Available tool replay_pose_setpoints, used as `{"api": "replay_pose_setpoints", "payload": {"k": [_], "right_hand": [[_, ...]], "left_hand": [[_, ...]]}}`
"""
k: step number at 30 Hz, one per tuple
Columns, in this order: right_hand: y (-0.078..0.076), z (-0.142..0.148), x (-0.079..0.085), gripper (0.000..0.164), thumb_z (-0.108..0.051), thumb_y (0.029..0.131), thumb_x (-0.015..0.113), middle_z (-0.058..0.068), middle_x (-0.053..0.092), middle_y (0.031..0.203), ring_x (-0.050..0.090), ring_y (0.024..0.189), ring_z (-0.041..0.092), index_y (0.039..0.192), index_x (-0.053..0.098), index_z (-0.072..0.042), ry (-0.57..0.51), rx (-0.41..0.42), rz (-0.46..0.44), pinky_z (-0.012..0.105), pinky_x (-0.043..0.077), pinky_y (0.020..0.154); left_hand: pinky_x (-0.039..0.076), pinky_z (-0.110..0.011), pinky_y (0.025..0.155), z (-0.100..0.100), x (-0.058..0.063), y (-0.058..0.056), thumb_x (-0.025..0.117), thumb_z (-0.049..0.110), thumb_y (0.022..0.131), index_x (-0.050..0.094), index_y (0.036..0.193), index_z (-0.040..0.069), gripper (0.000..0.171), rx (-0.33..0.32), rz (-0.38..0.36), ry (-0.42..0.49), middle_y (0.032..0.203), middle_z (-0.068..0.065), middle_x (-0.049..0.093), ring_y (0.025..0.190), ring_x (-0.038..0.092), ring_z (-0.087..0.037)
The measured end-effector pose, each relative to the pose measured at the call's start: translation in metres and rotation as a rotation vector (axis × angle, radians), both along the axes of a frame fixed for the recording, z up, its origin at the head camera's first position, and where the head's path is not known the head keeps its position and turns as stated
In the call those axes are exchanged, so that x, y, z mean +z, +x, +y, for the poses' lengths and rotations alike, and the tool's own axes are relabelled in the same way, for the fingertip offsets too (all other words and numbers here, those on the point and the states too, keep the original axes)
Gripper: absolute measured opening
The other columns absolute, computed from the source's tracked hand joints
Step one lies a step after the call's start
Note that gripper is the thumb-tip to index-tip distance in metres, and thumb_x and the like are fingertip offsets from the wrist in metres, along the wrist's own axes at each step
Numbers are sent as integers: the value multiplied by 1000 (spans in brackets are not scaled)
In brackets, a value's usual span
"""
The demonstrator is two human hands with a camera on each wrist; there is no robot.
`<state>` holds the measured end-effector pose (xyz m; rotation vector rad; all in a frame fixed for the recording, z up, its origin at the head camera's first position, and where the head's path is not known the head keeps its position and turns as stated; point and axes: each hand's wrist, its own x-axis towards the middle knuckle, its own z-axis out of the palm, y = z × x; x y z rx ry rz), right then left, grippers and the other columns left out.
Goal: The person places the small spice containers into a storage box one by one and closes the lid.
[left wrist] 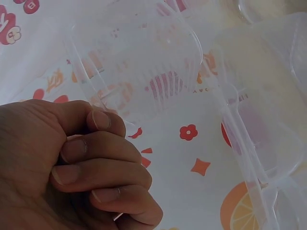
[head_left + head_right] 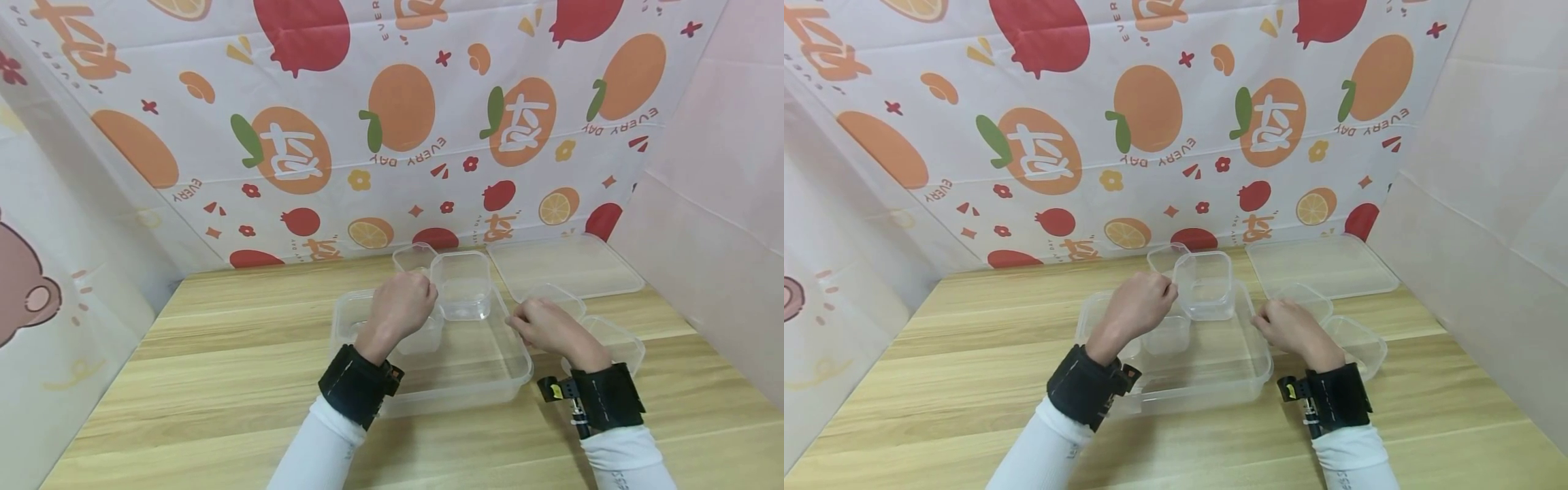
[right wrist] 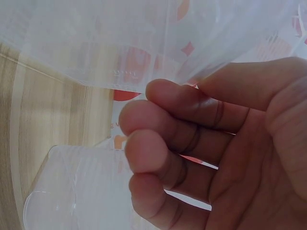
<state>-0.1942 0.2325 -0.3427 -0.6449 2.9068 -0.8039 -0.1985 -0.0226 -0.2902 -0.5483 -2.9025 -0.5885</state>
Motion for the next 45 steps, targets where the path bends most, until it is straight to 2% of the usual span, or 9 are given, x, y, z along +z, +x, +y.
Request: {"api": "replay_pose_setpoints", "payload": {"k": [11, 19, 25, 32, 41, 45], "right_hand": [[1, -1, -1, 40, -9, 102, 57, -6, 41, 52, 38, 48, 9, 62, 58, -8, 5, -16, 11, 26, 32, 49], [1, 0, -1, 41, -9, 102, 57, -6, 40, 52, 38, 47, 9, 61, 56, -9, 8, -14, 13, 27, 32, 49], [1, -1, 0, 42, -8, 102, 57, -7, 40, 52, 38, 47, 9, 60, 55, -9, 14, -8, 18, 27, 33, 50], [1, -1, 0, 41, -8, 102, 57, -7, 41, 52, 38, 47, 9, 60, 55, -9, 11, -7, 20, 27, 33, 50], [0, 0, 0, 41, -8, 102, 56, -6, 40, 52, 38, 47, 9, 60, 55, -9, 10, -10, 8, 27, 33, 49], [0, 0, 0, 42, -8, 102, 56, -7, 40, 52, 37, 47, 9, 60, 55, -9, 7, -5, 14, 26, 32, 49]], "left_hand": [[27, -24, 44, 3, -6, -3, 51, 9, 102, 50, 58, 11, 44, -37, -15, 38, 53, 2, 36, 45, 36, -13], [29, -25, 44, 8, -11, -6, 51, 11, 102, 50, 58, 12, 44, -36, -19, -17, 54, 2, 36, 47, 38, -13], [30, -26, 44, 12, -14, -8, 51, 12, 101, 51, 59, 11, 43, -25, -40, -12, 55, 1, 37, 47, 39, -15], [33, -28, 45, 15, -21, -12, 52, 13, 101, 52, 59, 11, 42, -6, -49, -47, 55, 1, 38, 48, 40, -16], [32, -27, 45, 19, -24, -15, 52, 14, 101, 51, 59, 12, 42, 25, -127, -53, 53, 2, 37, 47, 40, -15], [31, -27, 45, 20, -26, -16, 52, 14, 101, 51, 59, 12, 43, 25, -135, -56, 53, 1, 38, 47, 41, -15]]}}
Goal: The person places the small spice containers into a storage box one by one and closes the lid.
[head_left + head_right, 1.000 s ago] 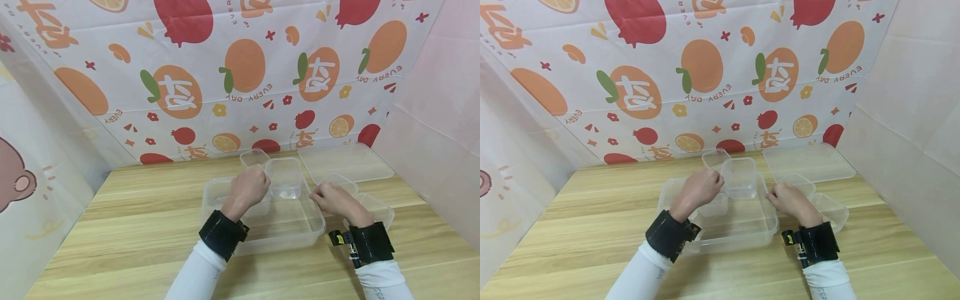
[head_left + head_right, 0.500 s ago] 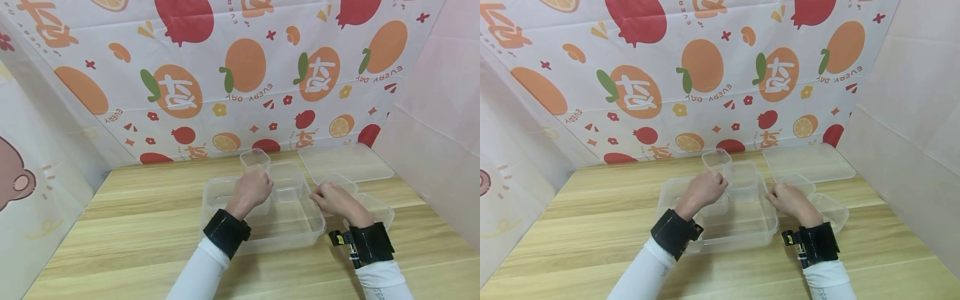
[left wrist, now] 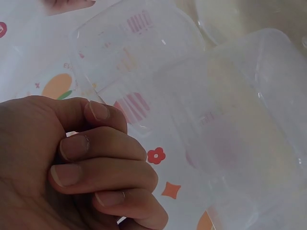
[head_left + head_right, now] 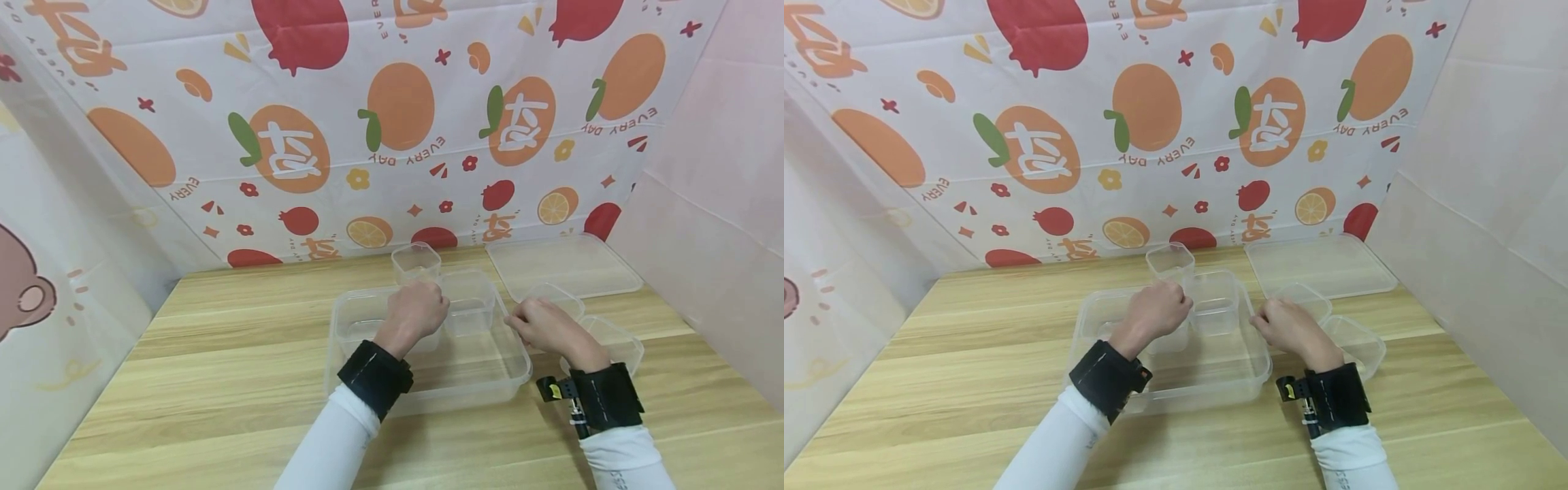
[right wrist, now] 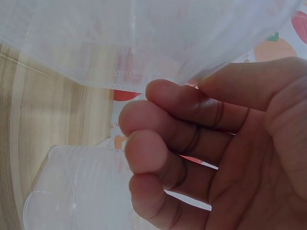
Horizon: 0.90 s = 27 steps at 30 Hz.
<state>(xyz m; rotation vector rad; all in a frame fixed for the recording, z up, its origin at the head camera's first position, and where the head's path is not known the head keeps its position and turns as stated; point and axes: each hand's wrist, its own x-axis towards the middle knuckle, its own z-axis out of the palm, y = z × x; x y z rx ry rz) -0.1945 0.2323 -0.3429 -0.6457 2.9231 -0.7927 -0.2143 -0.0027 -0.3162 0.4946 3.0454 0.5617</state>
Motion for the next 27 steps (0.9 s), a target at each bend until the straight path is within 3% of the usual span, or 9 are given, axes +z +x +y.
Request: {"api": "replay_pose_setpoints", "payload": {"k": [15, 27], "right_hand": [[-1, 0, -1, 42, -8, 101, 57, -7, 40, 53, 36, 47, 8, 59, 55, -8, 4, 16, 34, 27, 33, 50], [-1, 1, -1, 42, -9, 101, 57, -7, 41, 53, 37, 47, 8, 59, 55, -8, 3, 8, 25, 27, 32, 49]], "left_hand": [[37, -31, 48, 7, -3, -1, 52, 19, 103, 57, 66, 12, 38, 12, 16, -117, 60, -2, 45, 54, 50, -20], [34, -29, 44, 13, -7, -2, 49, 21, 105, 58, 65, 12, 42, 17, 12, -205, 55, -1, 43, 47, 46, -18]]}}
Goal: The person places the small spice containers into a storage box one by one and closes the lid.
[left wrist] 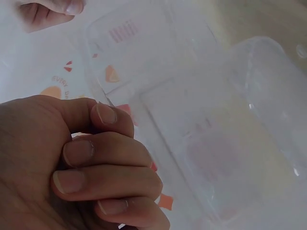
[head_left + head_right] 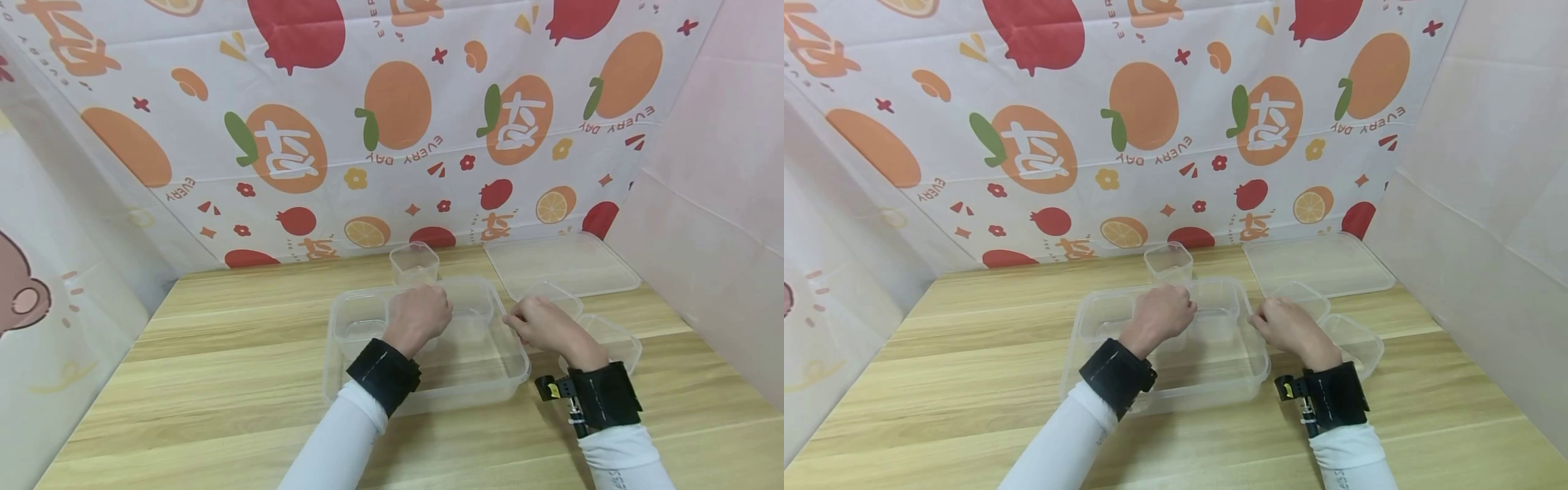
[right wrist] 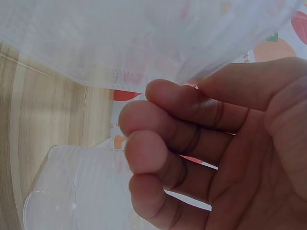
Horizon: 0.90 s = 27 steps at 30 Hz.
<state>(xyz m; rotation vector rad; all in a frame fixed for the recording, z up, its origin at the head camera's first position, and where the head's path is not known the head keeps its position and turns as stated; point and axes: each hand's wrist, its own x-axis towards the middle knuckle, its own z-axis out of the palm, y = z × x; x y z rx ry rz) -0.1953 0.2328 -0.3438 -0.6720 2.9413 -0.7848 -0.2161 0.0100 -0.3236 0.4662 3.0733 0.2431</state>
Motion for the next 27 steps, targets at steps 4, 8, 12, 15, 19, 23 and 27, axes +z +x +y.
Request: {"api": "replay_pose_setpoints", "payload": {"k": [4, 8, 12, 15, 19, 23, 27], "right_hand": [[0, 0, 0, 43, -9, 101, 57, -7, 40, 52, 36, 47, 8, 59, 55, -9, -3, 2, 2, 27, 32, 48], [0, 0, 0, 42, -9, 101, 57, -7, 40, 52, 37, 46, 8, 59, 55, -9, -6, 3, 0, 27, 32, 48], [0, 0, 0, 42, -8, 101, 57, -7, 40, 52, 37, 47, 8, 59, 55, -10, -7, 0, -3, 26, 32, 49], [0, 0, 0, 42, -8, 101, 57, -7, 40, 53, 37, 47, 8, 59, 54, -10, -6, 0, 1, 27, 32, 49], [0, -2, -1, 42, -9, 102, 57, -7, 40, 53, 37, 47, 8, 59, 55, -10, -7, 7, -3, 27, 32, 49], [1, -4, -1, 42, -9, 102, 57, -7, 41, 53, 38, 48, 8, 60, 56, -10, -8, 9, -5, 27, 33, 49], [1, -5, -1, 41, -9, 102, 57, -6, 41, 54, 38, 48, 9, 60, 56, -10, -7, 8, -4, 27, 33, 50]], "left_hand": [[34, -27, 44, 1, -3, -1, 50, 18, 104, 59, 64, 12, 42, -6, 6, -1, 54, -1, 42, 47, 45, -17], [35, -27, 44, 2, -6, -2, 52, 18, 104, 58, 63, 11, 42, -10, 20, -8, 55, -1, 42, 48, 46, -17], [35, -28, 43, 3, -7, -3, 52, 17, 103, 57, 62, 11, 42, -8, 15, -14, 55, -1, 42, 48, 46, -17], [35, -27, 43, 3, -7, -3, 52, 16, 103, 57, 63, 11, 40, -4, 7, -13, 54, -1, 42, 47, 46, -17], [37, -28, 44, 2, -6, -2, 54, 15, 102, 58, 66, 10, 37, 6, 3, -22, 55, -1, 44, 48, 48, -18], [38, -29, 45, 2, -5, -1, 55, 17, 102, 59, 67, 10, 37, 20, 0, -40, 56, -2, 46, 50, 49, -19], [40, -30, 48, 1, -4, -2, 55, 19, 103, 60, 68, 9, 37, 33, -1, -47, 57, -2, 47, 51, 50, -20]]}}
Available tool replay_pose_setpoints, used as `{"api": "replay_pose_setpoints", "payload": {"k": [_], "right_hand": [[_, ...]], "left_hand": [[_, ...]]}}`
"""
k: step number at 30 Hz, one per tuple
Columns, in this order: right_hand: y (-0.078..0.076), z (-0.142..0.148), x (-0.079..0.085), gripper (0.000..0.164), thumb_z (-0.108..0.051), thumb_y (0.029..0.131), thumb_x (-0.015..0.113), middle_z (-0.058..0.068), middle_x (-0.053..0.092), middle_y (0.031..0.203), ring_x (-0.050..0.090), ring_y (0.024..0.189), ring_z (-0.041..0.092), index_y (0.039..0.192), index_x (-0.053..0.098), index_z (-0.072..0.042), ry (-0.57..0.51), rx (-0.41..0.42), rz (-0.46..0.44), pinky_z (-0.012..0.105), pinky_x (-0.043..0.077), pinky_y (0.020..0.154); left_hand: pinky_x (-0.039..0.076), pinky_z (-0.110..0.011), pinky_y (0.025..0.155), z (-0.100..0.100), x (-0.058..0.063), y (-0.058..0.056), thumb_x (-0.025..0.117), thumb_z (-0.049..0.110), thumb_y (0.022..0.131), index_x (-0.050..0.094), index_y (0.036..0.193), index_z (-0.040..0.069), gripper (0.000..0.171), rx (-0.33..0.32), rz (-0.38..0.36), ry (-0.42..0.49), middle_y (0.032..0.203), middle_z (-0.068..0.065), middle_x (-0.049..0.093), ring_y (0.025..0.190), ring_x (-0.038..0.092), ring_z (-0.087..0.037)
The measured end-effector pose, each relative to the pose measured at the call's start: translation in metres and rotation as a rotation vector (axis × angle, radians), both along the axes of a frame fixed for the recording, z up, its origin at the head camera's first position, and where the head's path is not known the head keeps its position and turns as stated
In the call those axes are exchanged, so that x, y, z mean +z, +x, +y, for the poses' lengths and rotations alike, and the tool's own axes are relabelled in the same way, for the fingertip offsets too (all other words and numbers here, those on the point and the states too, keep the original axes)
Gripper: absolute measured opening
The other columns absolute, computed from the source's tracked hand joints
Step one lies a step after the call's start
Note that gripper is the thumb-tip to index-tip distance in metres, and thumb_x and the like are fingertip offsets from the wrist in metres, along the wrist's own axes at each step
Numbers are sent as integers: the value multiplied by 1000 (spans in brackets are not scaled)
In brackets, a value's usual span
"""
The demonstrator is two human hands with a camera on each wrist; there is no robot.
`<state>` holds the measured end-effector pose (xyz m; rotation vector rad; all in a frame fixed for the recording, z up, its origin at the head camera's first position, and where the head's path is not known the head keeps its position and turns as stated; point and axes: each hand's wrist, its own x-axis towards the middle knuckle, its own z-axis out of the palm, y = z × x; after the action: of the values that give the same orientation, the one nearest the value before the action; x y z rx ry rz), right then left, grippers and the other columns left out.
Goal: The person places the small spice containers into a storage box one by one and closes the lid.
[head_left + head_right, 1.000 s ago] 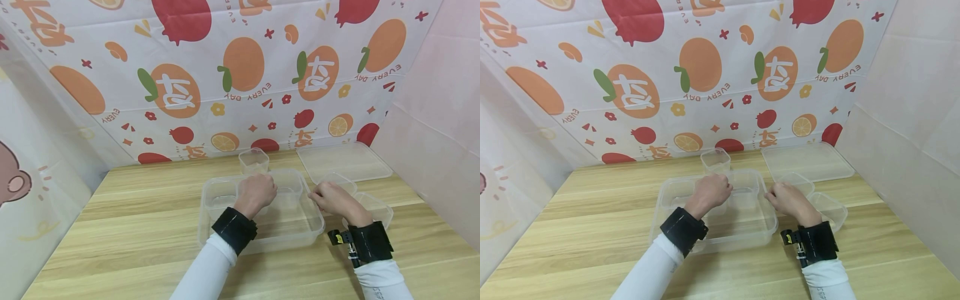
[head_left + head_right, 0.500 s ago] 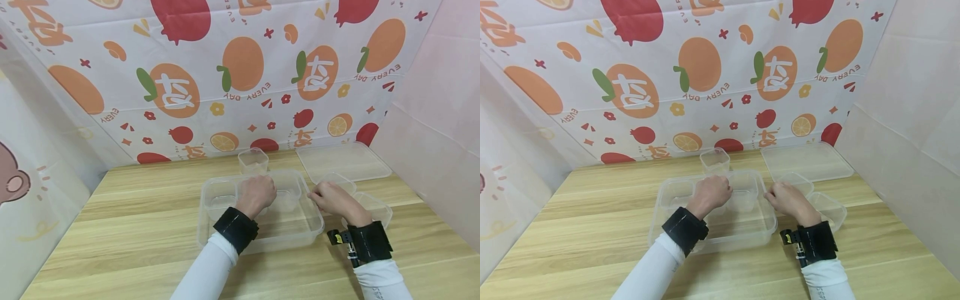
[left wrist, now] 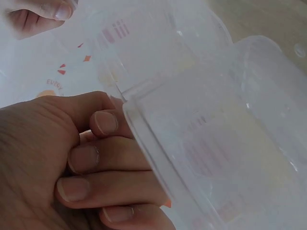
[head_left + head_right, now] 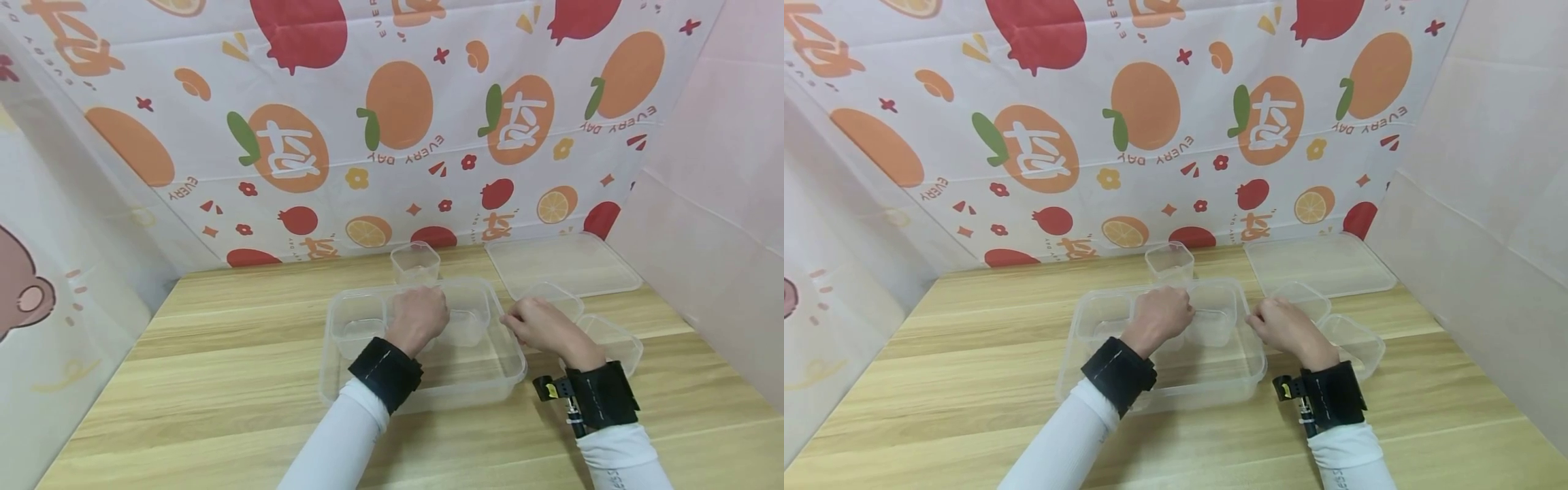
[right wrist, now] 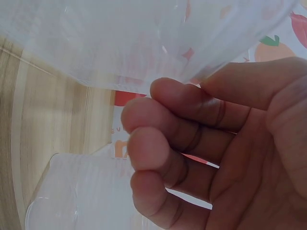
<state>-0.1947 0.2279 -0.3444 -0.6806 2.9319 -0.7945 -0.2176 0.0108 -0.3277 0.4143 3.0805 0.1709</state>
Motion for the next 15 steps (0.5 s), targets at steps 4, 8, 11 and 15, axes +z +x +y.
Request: {"api": "replay_pose_setpoints", "payload": {"k": [4, 8, 11, 15], "right_hand": [[0, 1, -1, 42, -9, 102, 57, -7, 40, 53, 37, 47, 8, 60, 55, -10, -4, 7, 5, 27, 33, 49], [1, 1, -2, 42, -8, 101, 57, -7, 39, 52, 37, 47, 8, 59, 54, -10, -4, 11, 13, 27, 33, 50], [1, 1, -1, 43, -8, 101, 57, -7, 39, 52, 37, 47, 8, 59, 54, -10, -2, 10, 14, 27, 34, 50], [0, 1, -1, 43, -9, 102, 57, -8, 39, 52, 37, 46, 8, 59, 54, -10, -3, 15, 7, 27, 33, 50]], "left_hand": [[40, -31, 48, 1, -1, 1, 56, 21, 102, 61, 68, 10, 37, 5, -2, -15, 57, -2, 47, 51, 50, -20], [36, -30, 47, 2, -2, 2, 57, 21, 102, 61, 67, 10, 36, 8, -10, -16, 57, -2, 46, 50, 48, -19], [35, -29, 46, 1, -2, 2, 57, 20, 102, 60, 66, 10, 37, 6, -13, -13, 56, -2, 45, 49, 47, -18], [35, -29, 46, 1, -2, 2, 57, 20, 102, 59, 66, 10, 37, 3, -2, -15, 56, -2, 44, 49, 47, -18]]}}
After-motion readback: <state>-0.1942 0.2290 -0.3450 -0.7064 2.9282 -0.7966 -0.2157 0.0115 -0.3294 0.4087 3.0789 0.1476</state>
